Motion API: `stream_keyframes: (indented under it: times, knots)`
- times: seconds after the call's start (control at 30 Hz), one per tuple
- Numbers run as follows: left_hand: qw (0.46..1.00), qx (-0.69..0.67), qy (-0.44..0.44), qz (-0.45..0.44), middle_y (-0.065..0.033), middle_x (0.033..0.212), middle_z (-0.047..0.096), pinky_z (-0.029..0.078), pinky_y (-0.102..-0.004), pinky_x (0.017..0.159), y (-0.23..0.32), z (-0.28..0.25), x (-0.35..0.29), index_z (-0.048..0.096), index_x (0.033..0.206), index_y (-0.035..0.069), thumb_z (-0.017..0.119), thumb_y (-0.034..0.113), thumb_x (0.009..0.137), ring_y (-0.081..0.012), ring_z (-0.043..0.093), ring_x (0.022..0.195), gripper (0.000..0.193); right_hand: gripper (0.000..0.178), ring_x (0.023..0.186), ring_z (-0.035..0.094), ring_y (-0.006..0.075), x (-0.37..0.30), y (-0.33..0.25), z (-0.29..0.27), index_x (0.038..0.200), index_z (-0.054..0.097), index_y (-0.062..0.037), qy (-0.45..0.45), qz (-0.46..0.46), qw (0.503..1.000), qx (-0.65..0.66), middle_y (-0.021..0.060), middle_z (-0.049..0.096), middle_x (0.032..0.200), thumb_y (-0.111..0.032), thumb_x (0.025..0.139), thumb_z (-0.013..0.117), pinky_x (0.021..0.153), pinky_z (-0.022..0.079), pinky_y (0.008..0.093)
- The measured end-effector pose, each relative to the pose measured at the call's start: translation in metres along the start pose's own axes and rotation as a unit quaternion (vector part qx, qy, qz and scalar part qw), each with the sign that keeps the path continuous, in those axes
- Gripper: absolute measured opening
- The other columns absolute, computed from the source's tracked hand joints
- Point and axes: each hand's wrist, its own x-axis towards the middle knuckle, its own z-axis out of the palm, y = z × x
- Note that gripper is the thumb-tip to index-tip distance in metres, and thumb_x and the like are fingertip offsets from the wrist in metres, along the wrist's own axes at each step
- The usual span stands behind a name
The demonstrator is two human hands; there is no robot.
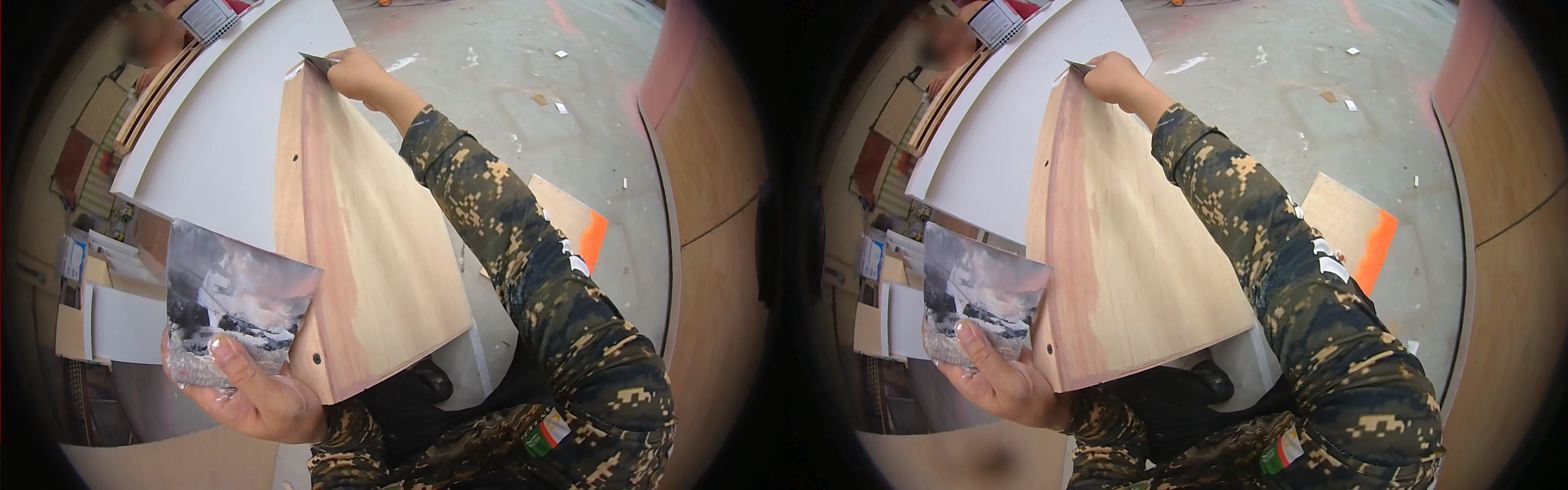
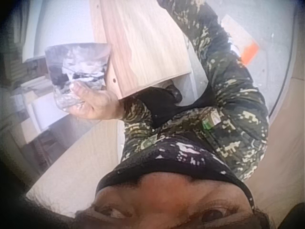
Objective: Applying wood putty to the edges and screw holes of a wooden furniture component using a small spreader.
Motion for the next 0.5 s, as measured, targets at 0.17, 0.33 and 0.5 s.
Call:
stream_keyframes:
  times: [0.17, 0.33, 0.5]
  knots:
    - [1.0, 0.014, 0.01, 0.01, -0.0218, 0.122, 0.053, 0.046, -0.0353, 0.094, -0.002, 0.004, 0.004, 0.043, 0.135, -0.011, 0.056, 0.016, 0.099, -0.0264, 0.055, 0.11, 0.047, 0.045, 0.076, 0.062, 0.0211, -0.01, 0.016, 0.002, 0.126, 0.068, -0.005, 0.007, -0.077, 0.997, -0.003, 0.0114, 0.068, 0.098, -0.005, 0.085, 0.049, 0.06, 0.046, 0.0333]
    - [1.0, 0.005, 0.028, 0.0, -0.0221, 0.122, 0.053, 0.046, -0.036, 0.094, -0.001, 0.0, 0.002, 0.043, 0.135, -0.011, 0.056, 0.014, 0.098, -0.0279, 0.055, 0.11, 0.047, 0.036, 0.084, 0.067, 0.0273, 0.003, 0.037, 0.0, 0.117, 0.068, -0.0002, 0.047, -0.143, 0.988, -0.026, 0.0171, 0.072, 0.105, -0.004, 0.084, 0.055, 0.08, 0.052, 0.0352]
    - [0.999, 0.039, 0.016, 0.005, -0.0226, 0.123, 0.053, 0.045, -0.0371, 0.095, 0.0, 0.003, 0.003, 0.042, 0.135, -0.011, 0.055, 0.015, 0.099, -0.0291, 0.055, 0.111, 0.047, 0.03, 0.098, 0.068, 0.0379, -0.007, 0.043, 0.034, 0.105, 0.067, 0.0022, 0.168, -0.26, 0.948, -0.077, 0.0248, 0.071, 0.102, 0.0, 0.076, 0.058, 0.088, 0.053, 0.0402]
